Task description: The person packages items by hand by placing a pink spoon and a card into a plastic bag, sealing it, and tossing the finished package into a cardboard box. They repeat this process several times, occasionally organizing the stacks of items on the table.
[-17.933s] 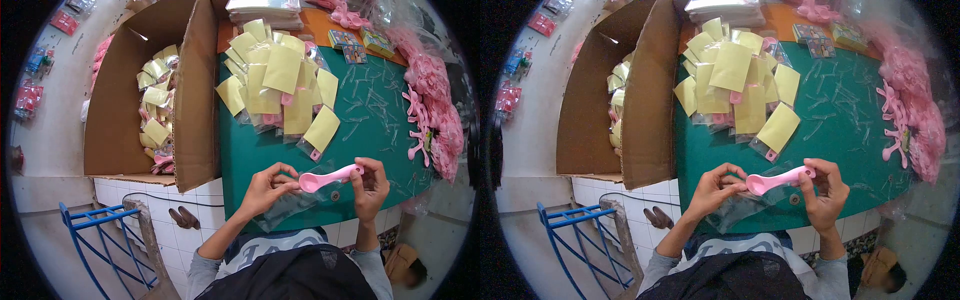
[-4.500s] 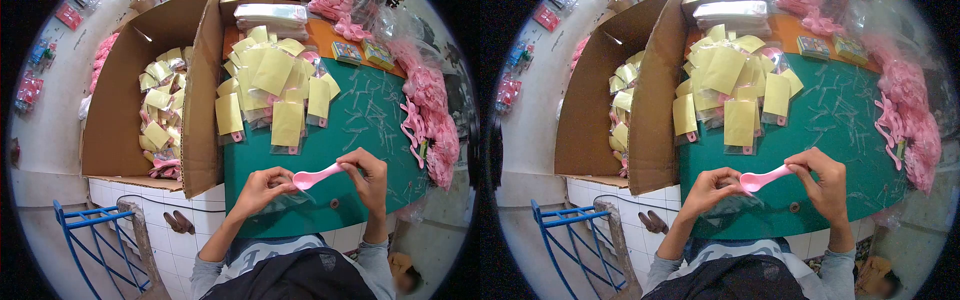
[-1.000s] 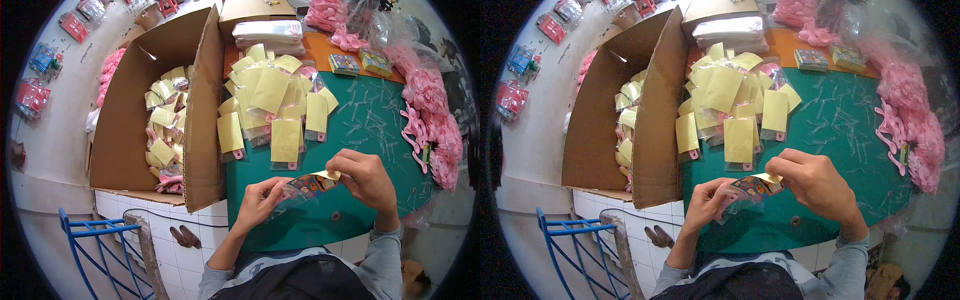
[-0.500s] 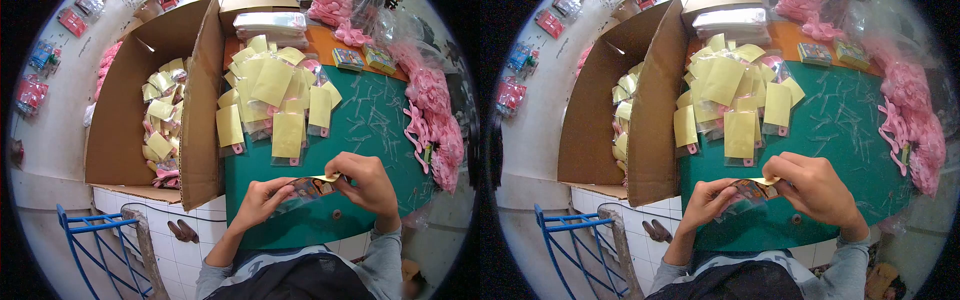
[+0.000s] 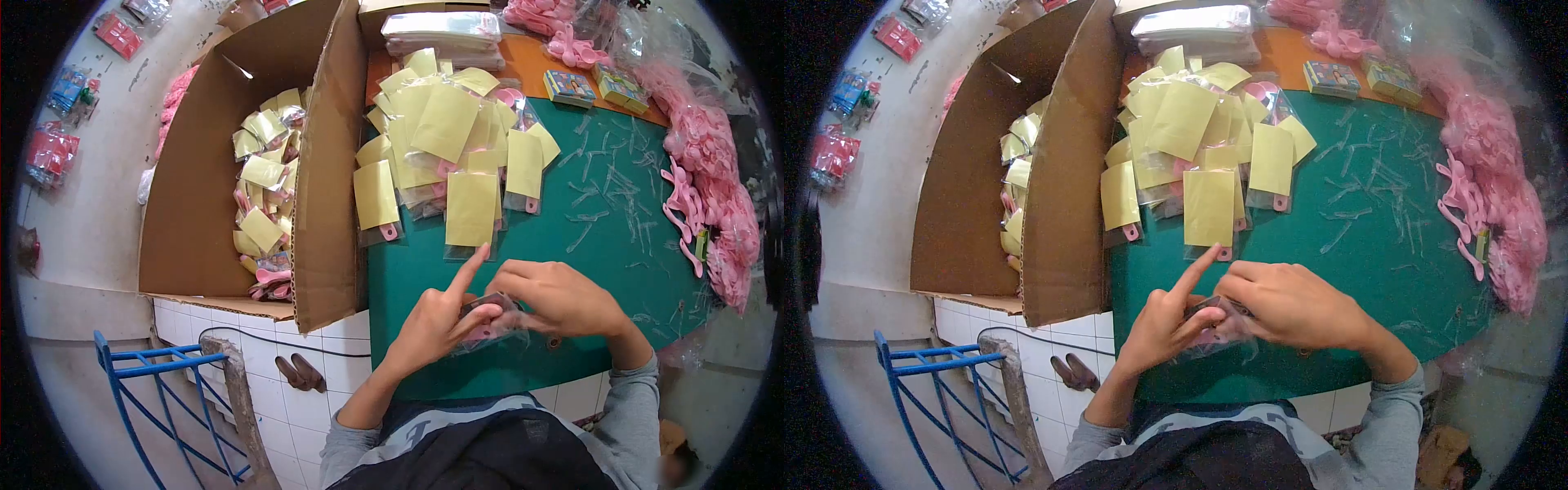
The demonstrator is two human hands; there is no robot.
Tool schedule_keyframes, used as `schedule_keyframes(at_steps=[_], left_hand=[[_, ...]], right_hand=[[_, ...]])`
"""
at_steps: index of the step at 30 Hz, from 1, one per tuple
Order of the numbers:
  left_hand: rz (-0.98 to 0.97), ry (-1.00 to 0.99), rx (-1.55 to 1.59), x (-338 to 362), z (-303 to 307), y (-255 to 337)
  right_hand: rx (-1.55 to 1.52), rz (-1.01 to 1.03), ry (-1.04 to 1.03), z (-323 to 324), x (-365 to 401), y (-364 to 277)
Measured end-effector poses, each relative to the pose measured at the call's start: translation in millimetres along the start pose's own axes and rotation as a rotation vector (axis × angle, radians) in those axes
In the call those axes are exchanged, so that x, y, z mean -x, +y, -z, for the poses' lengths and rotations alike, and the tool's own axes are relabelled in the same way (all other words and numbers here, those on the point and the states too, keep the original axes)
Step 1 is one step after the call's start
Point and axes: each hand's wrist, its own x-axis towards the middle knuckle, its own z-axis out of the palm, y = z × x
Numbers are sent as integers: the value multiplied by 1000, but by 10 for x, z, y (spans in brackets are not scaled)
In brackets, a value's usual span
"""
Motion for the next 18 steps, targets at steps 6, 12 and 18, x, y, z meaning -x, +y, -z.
schedule_keyframes(at_steps=[6,12,18], left_hand=[[-52,-73,132,114,156,-65],[11,39,554,367,386,-250],[-60,2,290,385,374,-205]], right_hand=[[-369,-205,23,123,-81,122],[-901,-272,81,181,-107,260],[-572,-315,123,144,-17,217]])
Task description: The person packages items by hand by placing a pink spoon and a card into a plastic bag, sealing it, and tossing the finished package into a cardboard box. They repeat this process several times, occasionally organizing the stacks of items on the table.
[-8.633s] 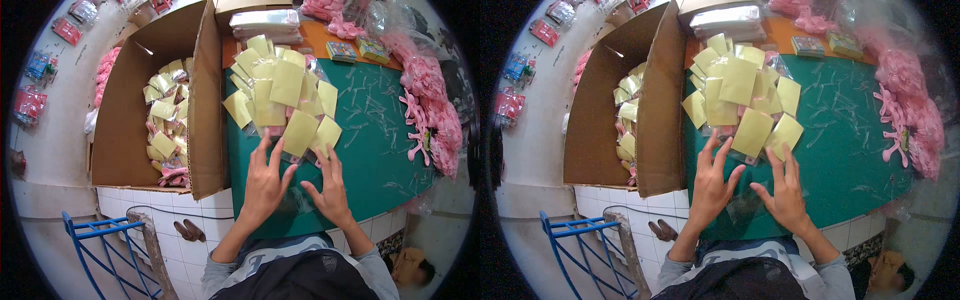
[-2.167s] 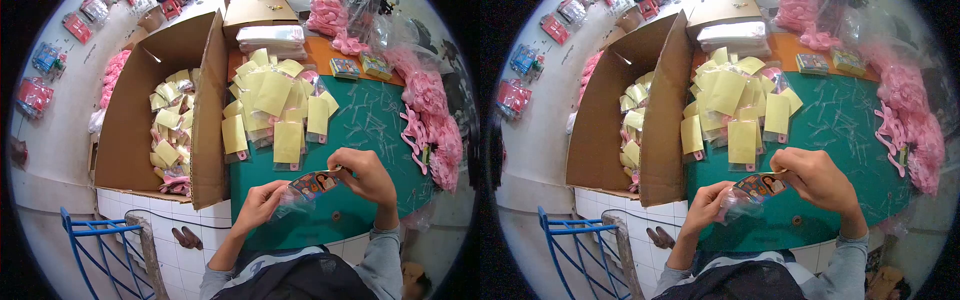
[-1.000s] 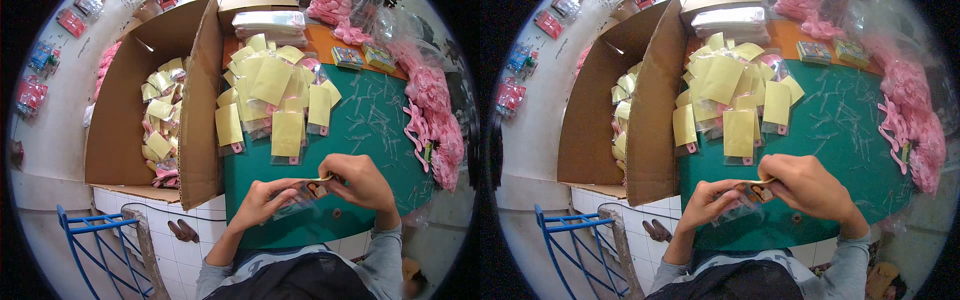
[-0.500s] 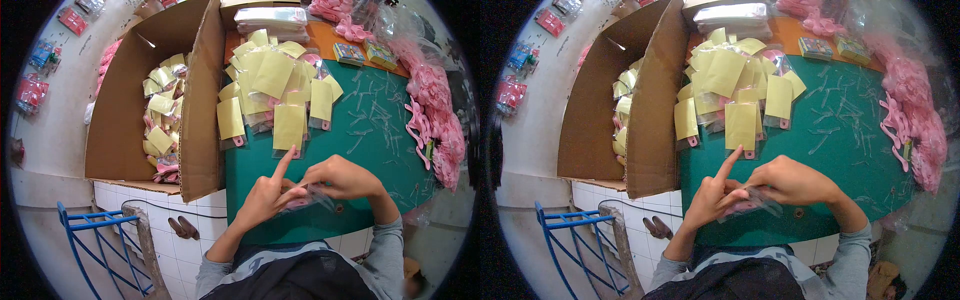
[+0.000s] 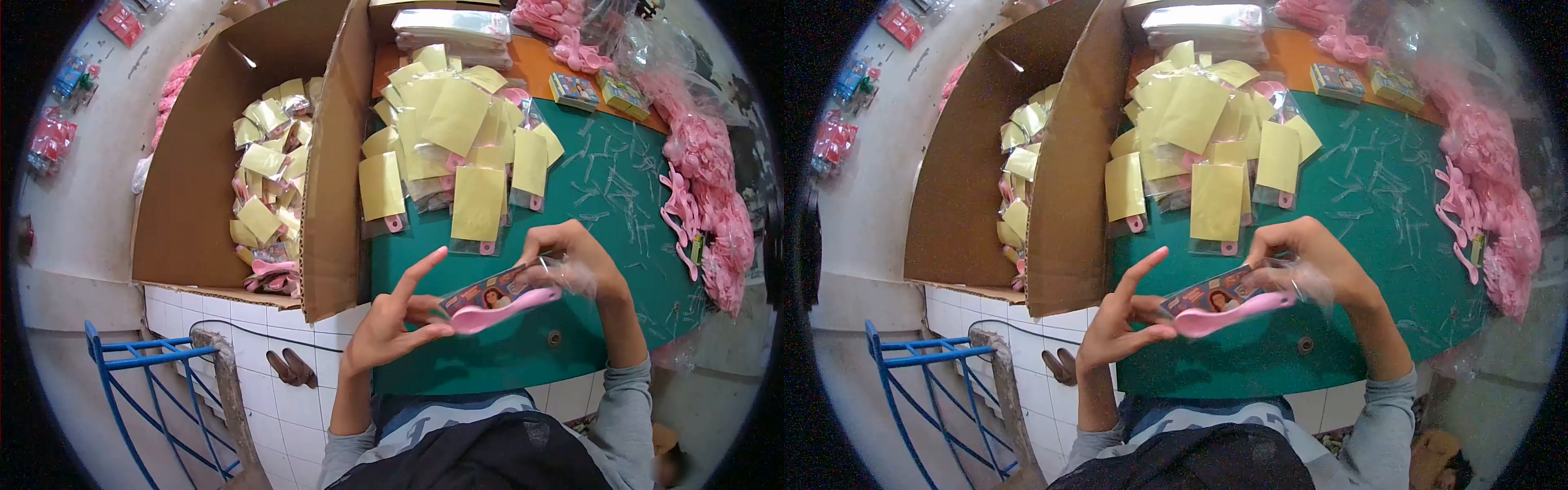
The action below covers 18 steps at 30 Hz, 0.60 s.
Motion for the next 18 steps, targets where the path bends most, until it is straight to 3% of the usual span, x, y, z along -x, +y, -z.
schedule_keyframes(at_steps=[2,3,4,6,8,12,18], left_hand=[[15,108,-59,33,-94,-52],[57,181,-52,85,-156,-131],[102,254,-45,154,-223,-196],[187,169,367,308,-353,-248],[264,139,594,447,-461,-265],[386,130,582,643,-567,-302],[403,144,542,802,-648,-276]], right_hand=[[25,36,209,-122,109,-17],[185,26,274,-192,183,-101],[271,134,262,-297,225,-145],[433,355,241,-523,283,-204],[391,291,-20,-678,357,-221],[636,346,-48,-894,363,-13],[703,441,-161,-1127,366,137]])
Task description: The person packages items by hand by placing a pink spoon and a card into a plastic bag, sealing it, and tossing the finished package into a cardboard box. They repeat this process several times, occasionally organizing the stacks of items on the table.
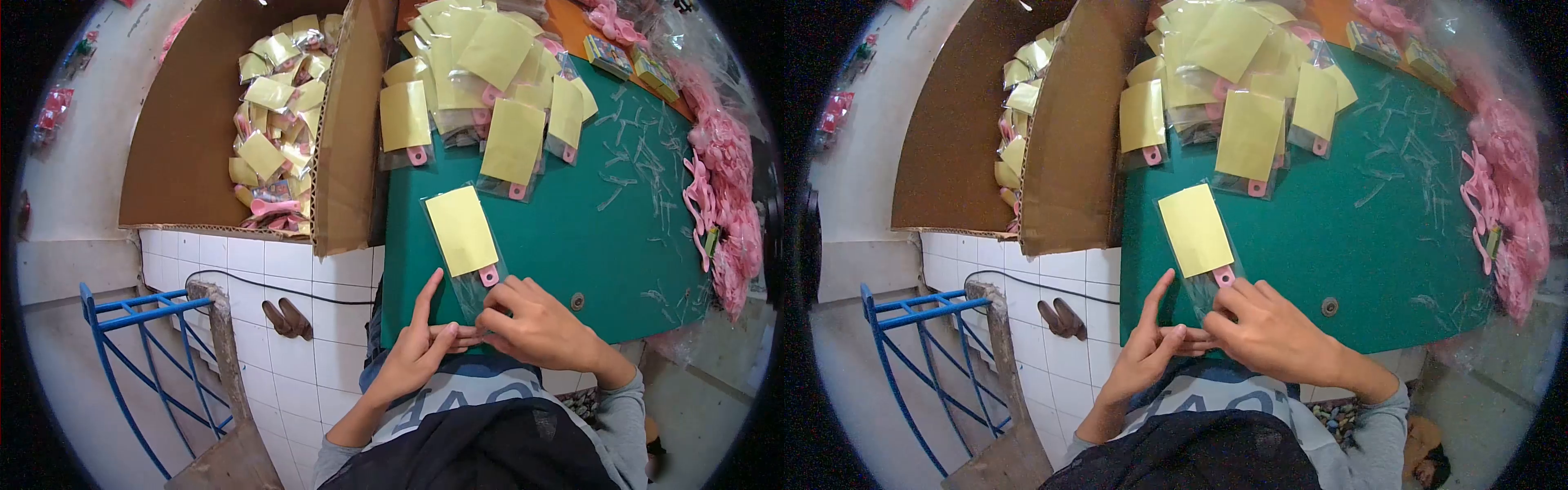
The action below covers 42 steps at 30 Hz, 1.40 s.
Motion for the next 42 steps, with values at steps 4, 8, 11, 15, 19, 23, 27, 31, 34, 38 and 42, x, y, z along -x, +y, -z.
schedule_keyframes(at_steps=[4,8,11,15,19,23,27,31,34,38,42], left_hand=[[-38,28,-27,22,-25,-6],[-25,57,30,14,-16,-18],[-41,109,-7,-34,-25,27],[-123,229,-325,-150,-83,100],[-207,258,-333,-188,-82,-31],[-132,222,-304,-192,-116,89],[-163,259,-397,-196,-120,48],[-135,297,-344,-227,-126,13],[-145,271,-286,-228,-131,46],[-142,217,-363,-210,-98,82],[-152,193,-283,-230,-114,80]], right_hand=[[79,16,-7,-146,-17,-5],[123,47,8,-180,-40,-15],[156,110,37,-177,-54,-40],[13,259,23,-199,-51,1],[-315,204,-116,90,19,194],[-409,226,-116,20,23,205],[-447,244,-159,-28,35,209],[-663,259,-312,278,195,350],[-817,229,-157,728,546,780],[278,-576,381,1360,1911,2182],[1011,-883,513,1101,2009,1724]])
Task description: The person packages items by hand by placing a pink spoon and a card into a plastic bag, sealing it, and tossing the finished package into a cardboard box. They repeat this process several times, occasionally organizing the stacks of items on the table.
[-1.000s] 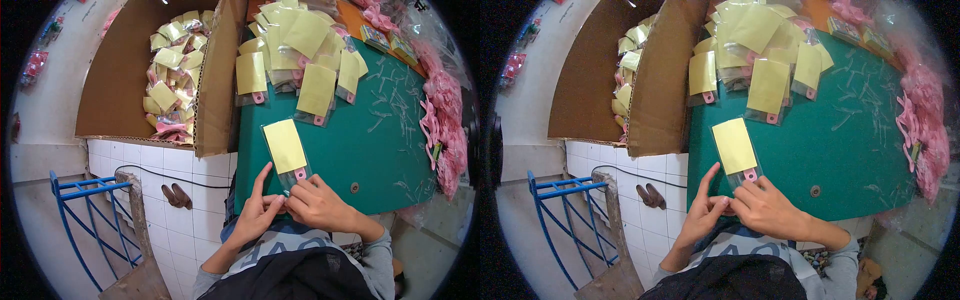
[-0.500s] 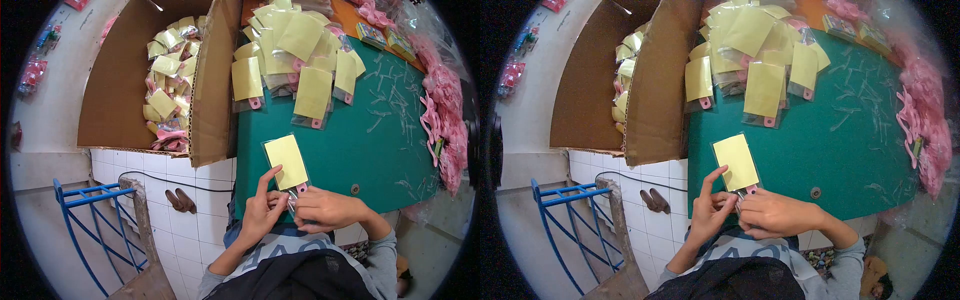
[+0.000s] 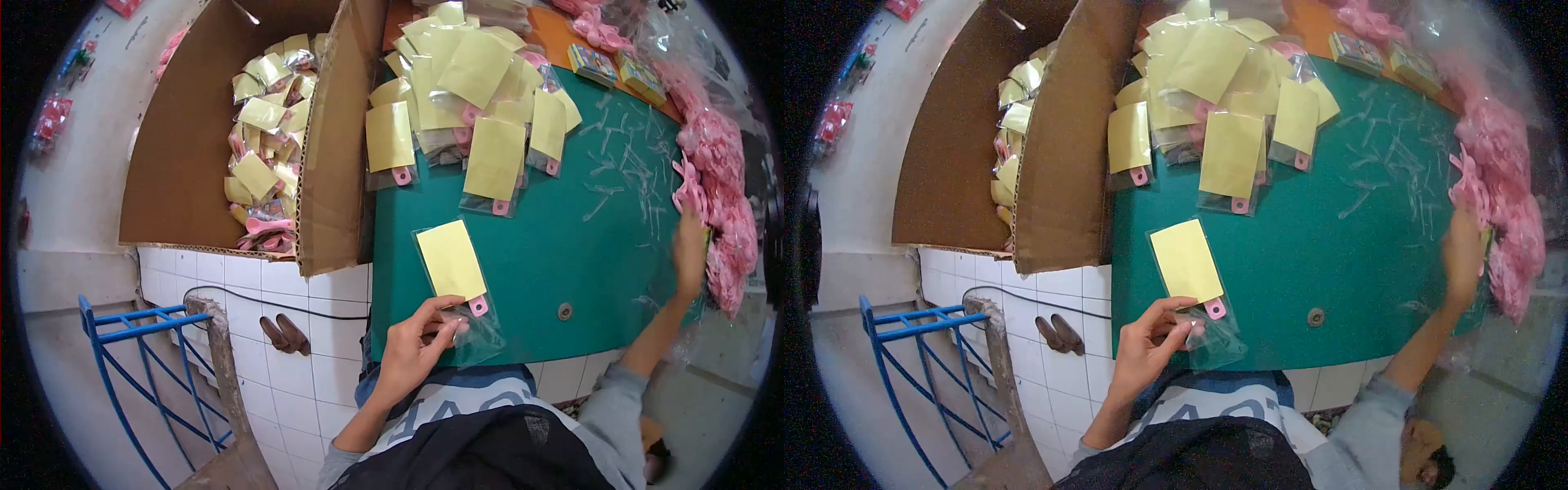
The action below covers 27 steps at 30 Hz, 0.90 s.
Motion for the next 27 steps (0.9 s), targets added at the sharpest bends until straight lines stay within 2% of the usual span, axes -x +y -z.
schedule_keyframes(at_steps=[1,2,3,4,5,7,10,14,15,18,21,27], left_hand=[[20,-2,17,24,-10,5],[25,-12,75,23,-4,-18],[29,-26,128,9,9,-61],[37,-44,178,0,28,-79],[39,-54,210,-7,51,-57],[48,-67,281,10,89,-17],[29,-112,260,58,216,-36],[-63,33,13,148,247,-45],[-201,35,16,147,214,-136],[-80,-29,68,193,236,-147],[-93,-15,18,176,256,-175],[-393,112,-299,140,210,-142]], right_hand=[[-246,9,-86,363,-44,-637],[-309,153,-120,629,-1,-1202],[-512,343,-86,741,169,-1623],[-941,391,-249,808,293,-1940],[-1084,463,-337,795,461,-2189],[-1106,605,-187,737,647,-2498],[-1102,594,-112,675,683,-2616],[-1240,551,-168,671,652,-2586],[-1279,538,-170,676,646,-2586],[-1276,506,-228,708,650,-2616],[-1166,576,-253,717,654,-2633],[-1252,495,-313,679,701,-2653]])
